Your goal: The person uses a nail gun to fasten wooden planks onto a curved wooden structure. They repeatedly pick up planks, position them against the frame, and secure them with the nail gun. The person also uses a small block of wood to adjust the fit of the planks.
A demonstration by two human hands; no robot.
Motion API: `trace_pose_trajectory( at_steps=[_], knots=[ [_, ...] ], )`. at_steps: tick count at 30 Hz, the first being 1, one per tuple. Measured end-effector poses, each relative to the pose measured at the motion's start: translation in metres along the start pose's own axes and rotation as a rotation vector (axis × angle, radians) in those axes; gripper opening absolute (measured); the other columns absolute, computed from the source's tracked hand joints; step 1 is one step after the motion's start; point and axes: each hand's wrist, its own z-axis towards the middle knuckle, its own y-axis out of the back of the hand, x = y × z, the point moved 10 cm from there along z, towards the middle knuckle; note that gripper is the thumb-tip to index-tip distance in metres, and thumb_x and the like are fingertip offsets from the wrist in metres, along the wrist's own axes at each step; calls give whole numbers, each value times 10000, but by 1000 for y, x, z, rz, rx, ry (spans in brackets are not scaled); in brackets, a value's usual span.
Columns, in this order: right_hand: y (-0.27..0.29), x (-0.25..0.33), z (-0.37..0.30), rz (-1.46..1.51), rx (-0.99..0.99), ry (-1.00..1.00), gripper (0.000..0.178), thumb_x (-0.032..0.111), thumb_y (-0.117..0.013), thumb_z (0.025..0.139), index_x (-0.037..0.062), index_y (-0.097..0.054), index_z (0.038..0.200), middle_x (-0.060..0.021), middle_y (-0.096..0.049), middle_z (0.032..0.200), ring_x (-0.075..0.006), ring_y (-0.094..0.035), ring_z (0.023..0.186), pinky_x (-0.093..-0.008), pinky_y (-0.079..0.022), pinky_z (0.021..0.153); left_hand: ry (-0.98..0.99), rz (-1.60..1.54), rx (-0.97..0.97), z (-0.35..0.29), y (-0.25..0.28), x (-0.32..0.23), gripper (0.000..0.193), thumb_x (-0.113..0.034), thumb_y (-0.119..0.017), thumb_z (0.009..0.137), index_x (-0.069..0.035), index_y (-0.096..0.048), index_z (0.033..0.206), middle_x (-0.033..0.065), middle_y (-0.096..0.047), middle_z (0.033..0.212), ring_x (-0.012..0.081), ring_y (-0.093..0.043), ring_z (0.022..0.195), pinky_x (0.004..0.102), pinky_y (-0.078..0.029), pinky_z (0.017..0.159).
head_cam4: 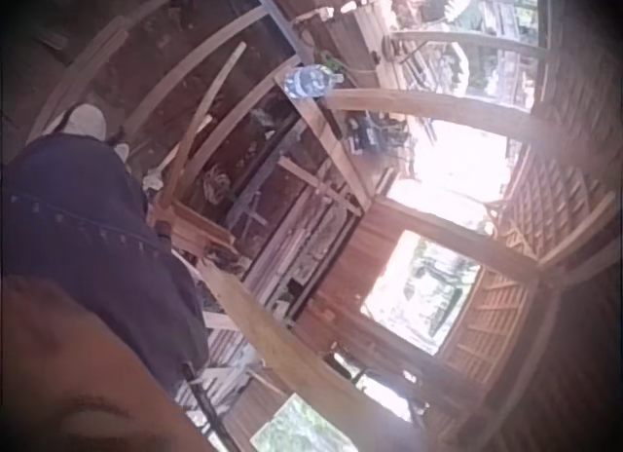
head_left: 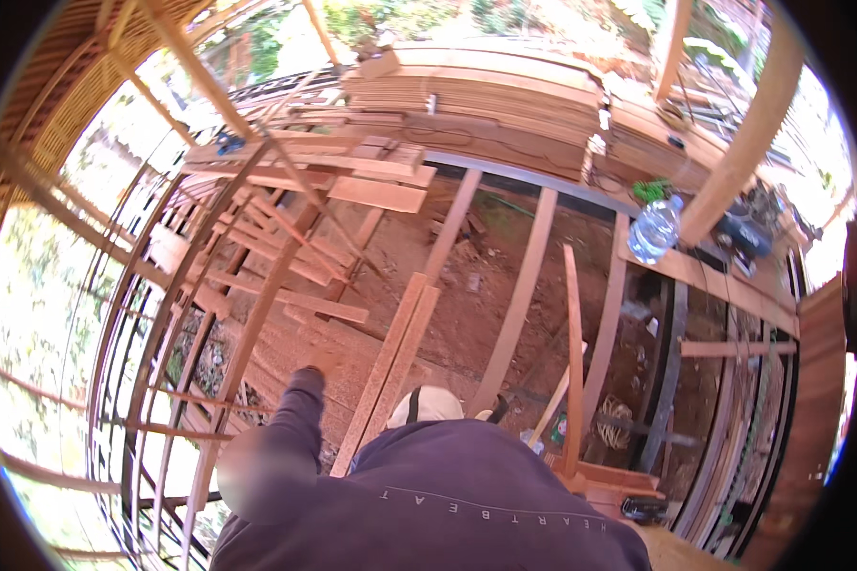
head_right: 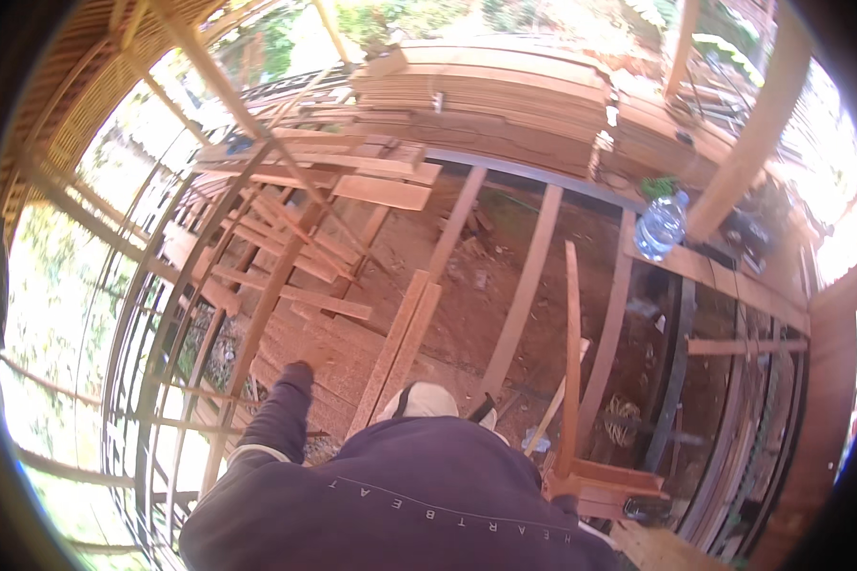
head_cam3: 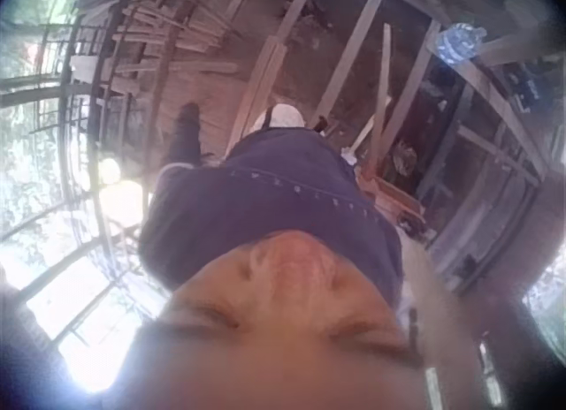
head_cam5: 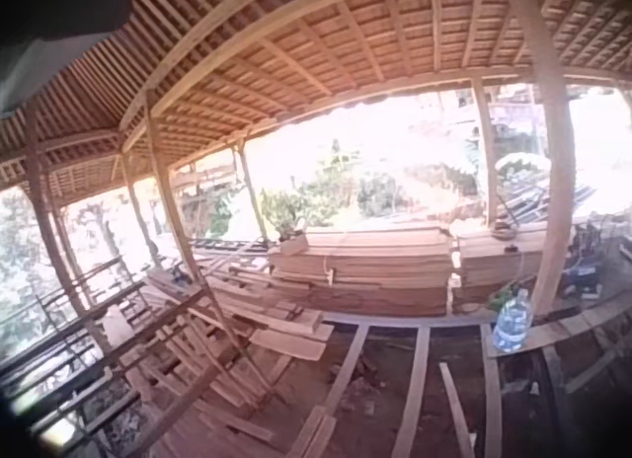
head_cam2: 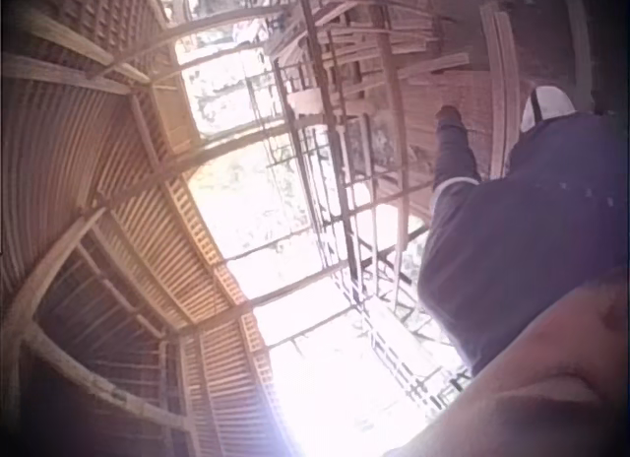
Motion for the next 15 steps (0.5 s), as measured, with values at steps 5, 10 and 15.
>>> trace_pose_trajectory(
  at_steps=[5, 10, 15],
  knots=[
    [40, 18, 68, 33, -97, -93, 541, 478, -739, 673, -1, -729, 925, -226, -716, 881, -373, -702, 899, -440, -537, 797, 736, -1034, -177, 56, 11, 69, 256, -310, -606, 844, -97, -736, 899, 131, -723, 988, 326, -675, 925, 464, -525, 815],
    [56, 84, 180, 41, -91, -50, 572, 492, -756, 643, -1, -729, 934, -219, -719, 881, -367, -704, 899, -435, -539, 801, 55, -109, 115, 155, -30, -13, 319, -362, -539, 873, -111, -735, 875, 132, -725, 974, 328, -681, 913, 492, -526, 811],
    [136, 165, 240, -18, -122, -97, 527, 433, -753, 665, -36, -708, 901, -230, -713, 877, -378, -699, 901, -437, -538, 794, 129, -117, 226, 245, -69, -98, 336, -362, -539, 886, -83, -725, 898, 170, -712, 957, 356, -678, 918, 505, -521, 834]
  ],
)
